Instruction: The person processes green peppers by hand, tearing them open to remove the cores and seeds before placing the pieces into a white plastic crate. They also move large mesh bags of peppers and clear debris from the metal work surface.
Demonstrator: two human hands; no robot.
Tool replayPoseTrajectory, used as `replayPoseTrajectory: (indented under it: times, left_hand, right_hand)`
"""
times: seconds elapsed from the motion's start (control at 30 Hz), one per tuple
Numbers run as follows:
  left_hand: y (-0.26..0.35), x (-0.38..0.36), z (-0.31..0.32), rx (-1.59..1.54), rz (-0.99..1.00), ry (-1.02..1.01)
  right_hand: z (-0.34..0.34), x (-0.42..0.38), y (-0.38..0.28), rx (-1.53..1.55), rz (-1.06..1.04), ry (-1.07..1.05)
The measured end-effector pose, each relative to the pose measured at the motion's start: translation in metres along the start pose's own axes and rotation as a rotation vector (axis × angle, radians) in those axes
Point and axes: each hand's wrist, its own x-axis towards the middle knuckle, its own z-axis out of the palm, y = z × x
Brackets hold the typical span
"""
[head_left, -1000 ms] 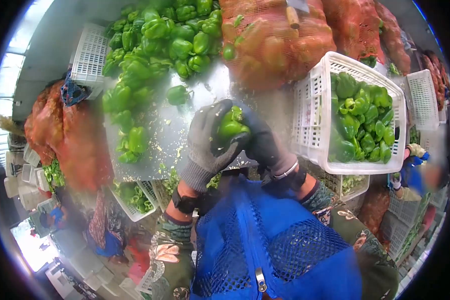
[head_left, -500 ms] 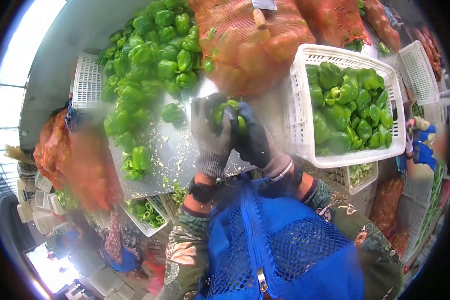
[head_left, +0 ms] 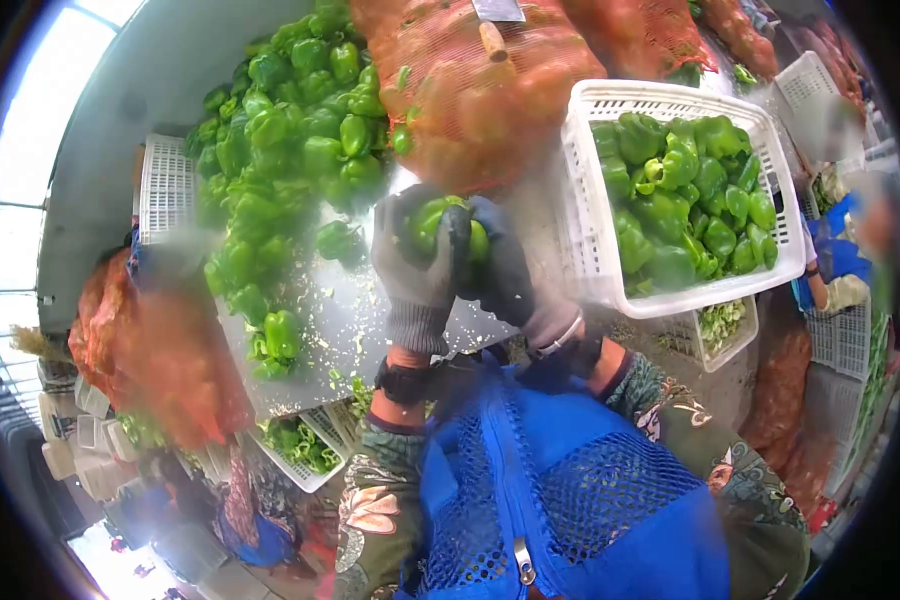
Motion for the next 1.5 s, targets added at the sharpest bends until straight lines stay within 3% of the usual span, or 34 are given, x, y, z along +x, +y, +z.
replayPoseTrajectory:
  times: [0.07,0.17,0.23,0.27,0.33,0.4,0.47,0.53,0.57,0.6,0.7,0.8,0.9,0.93,1.0,1.03,1.13,1.17,1.2,1.23,1.3,1.33,1.37,1.47,1.5]
  left_hand:
    - [0.002,0.001,0.005,-0.143,-0.106,0.026]
    - [-0.019,0.008,0.015,-0.218,-0.188,0.087]
    - [-0.024,0.013,0.021,-0.232,-0.231,0.140]
    - [-0.029,0.019,0.019,-0.561,-0.469,0.130]
    - [-0.038,0.021,0.020,-0.634,-0.577,0.148]
    - [-0.020,0.027,0.022,-0.557,-0.451,0.097]
    - [-0.002,0.022,0.017,-0.478,-0.300,-0.038]
    - [-0.003,0.024,0.016,-0.576,-0.243,-0.116]
    - [0.010,0.020,0.014,-0.657,-0.206,-0.233]
    - [0.021,0.020,0.009,-0.581,-0.105,-0.351]
    - [0.022,0.029,0.004,-0.005,0.323,-0.529]
    - [0.043,0.029,0.014,-0.498,-0.146,-0.266]
    - [0.029,0.034,0.025,-0.536,-0.274,-0.156]
    - [0.027,0.034,0.027,-0.552,-0.340,-0.133]
    - [0.035,0.032,0.036,-0.530,-0.273,-0.129]
    - [0.031,0.033,0.039,-0.571,-0.348,-0.158]
    - [0.014,0.037,0.049,-0.839,-0.637,-0.145]
    - [0.000,0.045,0.050,-1.028,-0.726,-0.148]
    - [-0.010,0.045,0.048,-1.102,-0.796,-0.186]
    - [-0.019,0.046,0.047,-1.172,-0.869,-0.221]
    - [-0.065,0.031,0.059,-0.762,-0.467,-0.110]
    - [-0.064,0.028,0.057,-0.665,-0.393,-0.122]
    - [-0.052,0.024,0.050,-0.639,-0.369,-0.192]
    - [-0.032,0.019,0.034,-0.498,-0.292,-0.350]
    - [-0.026,0.019,0.030,-0.427,-0.247,-0.390]
  right_hand:
    - [-0.003,-0.001,-0.005,-0.190,-0.042,0.022]
    - [-0.011,0.011,0.012,-0.412,-0.480,0.043]
    - [-0.014,0.009,0.010,-0.486,-0.500,0.078]
    - [-0.013,0.004,0.005,-0.465,-0.444,0.080]
    - [-0.004,-0.006,0.000,-0.403,-0.334,0.078]
    - [-0.015,0.004,-0.006,-0.132,-0.148,-0.027]
    - [-0.013,0.009,-0.005,0.223,-0.255,-0.065]
    - [-0.029,0.004,-0.013,-0.021,-0.442,-0.128]
    - [-0.034,0.003,-0.015,-0.010,-0.438,-0.157]
    - [-0.039,0.002,-0.018,0.002,-0.434,-0.185]
    - [-0.028,-0.005,-0.034,0.466,-0.112,-0.210]
    - [-0.031,-0.013,-0.020,0.606,-0.067,-0.470]
    - [-0.016,-0.023,-0.027,0.760,-0.065,-0.362]
    - [-0.022,-0.018,-0.023,0.711,-0.153,-0.413]
    - [-0.036,-0.013,-0.021,0.663,-0.154,-0.529]
    - [-0.038,-0.013,-0.017,0.681,-0.169,-0.405]
    - [-0.060,-0.009,-0.006,0.775,-0.004,-0.298]
    - [-0.069,-0.008,-0.004,0.783,-0.011,-0.452]
    - [-0.073,-0.014,-0.003,0.598,-0.118,-0.296]
    - [-0.072,-0.020,-0.005,0.667,-0.120,-0.299]
    - [-0.075,-0.025,-0.013,0.671,-0.156,-0.203]
    - [-0.081,-0.028,-0.016,0.613,-0.187,-0.103]
    - [-0.093,-0.037,-0.023,0.400,-0.261,-0.165]
    - [-0.102,-0.043,-0.049,-0.783,-0.904,-0.036]
    - [-0.094,-0.048,-0.057,-0.740,-0.821,-0.032]
